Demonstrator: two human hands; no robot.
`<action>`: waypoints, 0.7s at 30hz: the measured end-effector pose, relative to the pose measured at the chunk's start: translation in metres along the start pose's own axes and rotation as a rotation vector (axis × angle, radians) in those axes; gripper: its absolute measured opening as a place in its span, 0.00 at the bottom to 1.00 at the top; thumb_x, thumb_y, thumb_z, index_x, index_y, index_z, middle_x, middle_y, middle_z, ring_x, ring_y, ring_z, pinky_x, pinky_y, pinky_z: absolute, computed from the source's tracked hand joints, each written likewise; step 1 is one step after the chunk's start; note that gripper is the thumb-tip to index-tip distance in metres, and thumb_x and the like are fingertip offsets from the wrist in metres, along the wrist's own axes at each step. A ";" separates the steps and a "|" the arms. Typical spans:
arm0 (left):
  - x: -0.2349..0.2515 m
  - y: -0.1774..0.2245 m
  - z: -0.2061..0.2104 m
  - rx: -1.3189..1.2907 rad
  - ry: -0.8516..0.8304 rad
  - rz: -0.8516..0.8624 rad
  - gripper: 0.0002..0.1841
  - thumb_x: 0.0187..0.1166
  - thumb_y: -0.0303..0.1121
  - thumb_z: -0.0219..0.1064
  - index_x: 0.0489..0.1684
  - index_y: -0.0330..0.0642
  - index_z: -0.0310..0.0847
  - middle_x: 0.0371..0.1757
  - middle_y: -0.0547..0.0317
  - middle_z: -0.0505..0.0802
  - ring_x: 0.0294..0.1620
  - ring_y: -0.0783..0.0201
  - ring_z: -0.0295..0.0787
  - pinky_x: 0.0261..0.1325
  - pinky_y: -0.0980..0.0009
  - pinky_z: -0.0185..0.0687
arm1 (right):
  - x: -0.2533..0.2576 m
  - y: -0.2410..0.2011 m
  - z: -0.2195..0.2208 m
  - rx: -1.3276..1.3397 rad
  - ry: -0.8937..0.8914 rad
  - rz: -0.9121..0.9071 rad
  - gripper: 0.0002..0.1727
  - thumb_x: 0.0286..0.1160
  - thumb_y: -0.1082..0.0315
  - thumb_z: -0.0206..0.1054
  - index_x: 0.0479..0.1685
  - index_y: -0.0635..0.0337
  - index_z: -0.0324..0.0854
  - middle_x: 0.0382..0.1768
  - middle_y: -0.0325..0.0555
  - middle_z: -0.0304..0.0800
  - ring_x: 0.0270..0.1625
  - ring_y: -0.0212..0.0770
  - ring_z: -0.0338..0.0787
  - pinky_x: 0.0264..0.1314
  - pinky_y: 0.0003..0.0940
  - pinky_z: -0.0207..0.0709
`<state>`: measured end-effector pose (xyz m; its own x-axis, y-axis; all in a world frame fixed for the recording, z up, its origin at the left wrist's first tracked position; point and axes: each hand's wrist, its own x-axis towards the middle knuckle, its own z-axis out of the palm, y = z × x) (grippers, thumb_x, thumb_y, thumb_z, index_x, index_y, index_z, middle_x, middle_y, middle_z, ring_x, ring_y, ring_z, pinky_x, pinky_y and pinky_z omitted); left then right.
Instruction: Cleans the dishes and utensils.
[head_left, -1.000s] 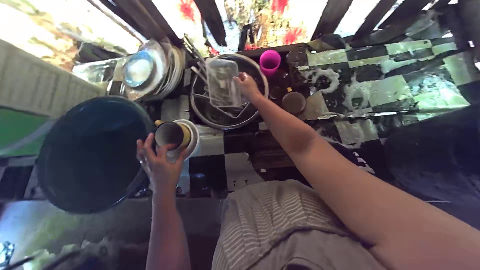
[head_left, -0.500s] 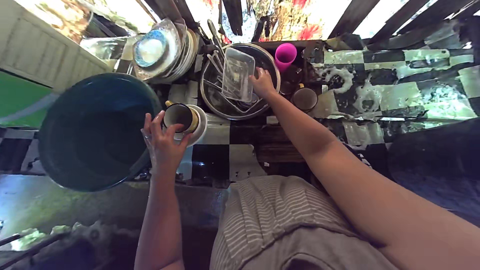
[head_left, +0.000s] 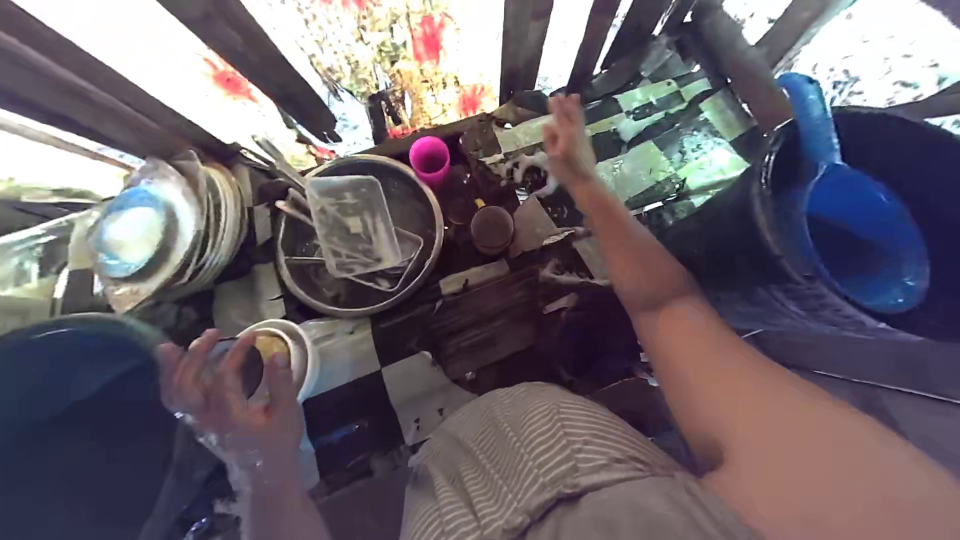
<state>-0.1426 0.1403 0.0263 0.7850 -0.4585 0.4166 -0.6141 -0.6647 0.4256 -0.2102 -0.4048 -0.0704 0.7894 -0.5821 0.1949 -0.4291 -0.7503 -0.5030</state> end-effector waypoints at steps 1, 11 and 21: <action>0.005 0.014 0.012 -0.110 -0.018 -0.019 0.23 0.87 0.42 0.60 0.67 0.28 0.82 0.81 0.27 0.74 0.90 0.38 0.59 0.91 0.52 0.54 | 0.004 0.033 -0.011 -0.022 0.024 0.095 0.32 0.93 0.58 0.46 0.88 0.71 0.60 0.89 0.68 0.57 0.94 0.66 0.50 0.96 0.57 0.43; 0.122 0.111 0.202 -1.012 -0.360 -0.812 0.21 0.96 0.37 0.45 0.70 0.32 0.77 0.69 0.52 0.88 0.67 0.64 0.86 0.71 0.66 0.79 | 0.021 0.158 -0.052 -0.109 0.169 0.807 0.32 0.93 0.61 0.40 0.92 0.67 0.54 0.94 0.62 0.46 0.97 0.59 0.41 0.97 0.52 0.35; 0.137 0.085 0.301 -0.832 0.046 -1.342 0.23 0.95 0.41 0.44 0.74 0.34 0.72 0.69 0.47 0.83 0.67 0.56 0.80 0.67 0.53 0.79 | 0.031 0.192 -0.052 -0.272 0.011 0.717 0.35 0.94 0.52 0.39 0.94 0.63 0.52 0.95 0.58 0.47 0.98 0.57 0.39 0.96 0.59 0.32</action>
<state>-0.0626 -0.1568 -0.1225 0.7784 0.2012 -0.5947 0.6147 -0.0515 0.7871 -0.2903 -0.5831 -0.1169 0.2734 -0.9575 -0.0923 -0.9286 -0.2376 -0.2851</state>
